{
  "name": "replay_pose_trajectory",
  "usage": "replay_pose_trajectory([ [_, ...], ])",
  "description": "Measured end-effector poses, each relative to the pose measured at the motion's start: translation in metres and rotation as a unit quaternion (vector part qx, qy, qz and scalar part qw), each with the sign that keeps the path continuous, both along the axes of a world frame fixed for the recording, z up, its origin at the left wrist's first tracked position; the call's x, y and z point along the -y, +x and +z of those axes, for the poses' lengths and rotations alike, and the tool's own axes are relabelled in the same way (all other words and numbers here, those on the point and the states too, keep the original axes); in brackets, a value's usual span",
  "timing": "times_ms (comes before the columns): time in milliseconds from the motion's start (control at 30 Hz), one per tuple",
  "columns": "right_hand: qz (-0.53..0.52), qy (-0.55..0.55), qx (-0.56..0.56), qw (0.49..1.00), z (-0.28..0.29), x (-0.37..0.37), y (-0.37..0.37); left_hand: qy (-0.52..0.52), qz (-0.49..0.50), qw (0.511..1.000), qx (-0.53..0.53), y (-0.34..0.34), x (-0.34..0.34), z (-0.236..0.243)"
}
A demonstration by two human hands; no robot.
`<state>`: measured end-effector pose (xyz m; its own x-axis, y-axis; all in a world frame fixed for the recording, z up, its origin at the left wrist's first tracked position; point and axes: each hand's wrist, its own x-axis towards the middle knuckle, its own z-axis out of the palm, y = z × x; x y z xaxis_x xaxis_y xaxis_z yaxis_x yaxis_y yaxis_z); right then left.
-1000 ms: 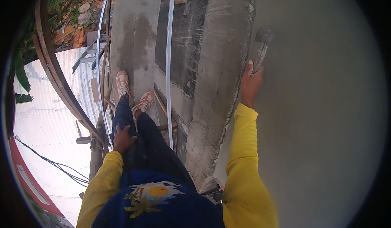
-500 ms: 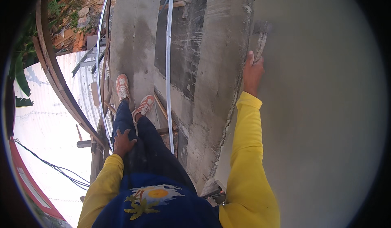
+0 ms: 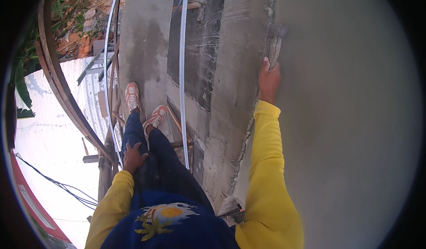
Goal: The person applies and smooths wet cement onto a vertical wall using a trowel. They then position and press a long metal trim strip along the wall edge to create a straight finish line.
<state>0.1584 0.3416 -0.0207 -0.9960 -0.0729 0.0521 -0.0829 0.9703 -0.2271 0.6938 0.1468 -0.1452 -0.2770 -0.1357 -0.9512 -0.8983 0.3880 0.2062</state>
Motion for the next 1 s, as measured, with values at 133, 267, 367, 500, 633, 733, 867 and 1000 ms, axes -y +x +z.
replay_pose_trajectory([
  [133, -0.065, -0.075, 0.088, 0.991, 0.016, 0.054, 0.008, -0.01, 0.006, 1.0, -0.003, 0.009, -0.003, -0.001],
  [267, 0.02, 0.013, -0.025, 0.999, -0.008, 0.03, -0.014, 0.004, 0.007, 1.0, 0.002, 0.003, 0.001, 0.002],
  [367, 0.03, -0.01, -0.104, 0.994, -0.019, 0.026, 0.003, 0.003, 0.008, 1.0, -0.001, 0.011, -0.002, 0.004],
  [500, 0.011, 0.017, 0.036, 0.999, -0.012, 0.022, -0.032, 0.005, 0.012, 1.0, 0.002, 0.002, 0.002, -0.003],
  [633, 0.041, 0.033, -0.059, 0.997, -0.01, 0.038, -0.014, 0.003, 0.023, 1.0, 0.0, 0.004, 0.003, -0.001],
  [733, 0.022, 0.074, -0.029, 0.997, 0.003, 0.036, -0.048, 0.007, 0.017, 1.0, 0.004, 0.003, 0.004, -0.002],
  [867, 0.013, -0.004, -0.034, 0.999, 0.015, 0.042, -0.056, 0.0, 0.021, 1.0, 0.011, -0.002, 0.01, 0.0],
  [1000, -0.041, 0.097, 0.074, 0.992, 0.026, 0.052, -0.073, 0.01, 0.015, 1.0, -0.002, -0.001, 0.011, 0.001],
])
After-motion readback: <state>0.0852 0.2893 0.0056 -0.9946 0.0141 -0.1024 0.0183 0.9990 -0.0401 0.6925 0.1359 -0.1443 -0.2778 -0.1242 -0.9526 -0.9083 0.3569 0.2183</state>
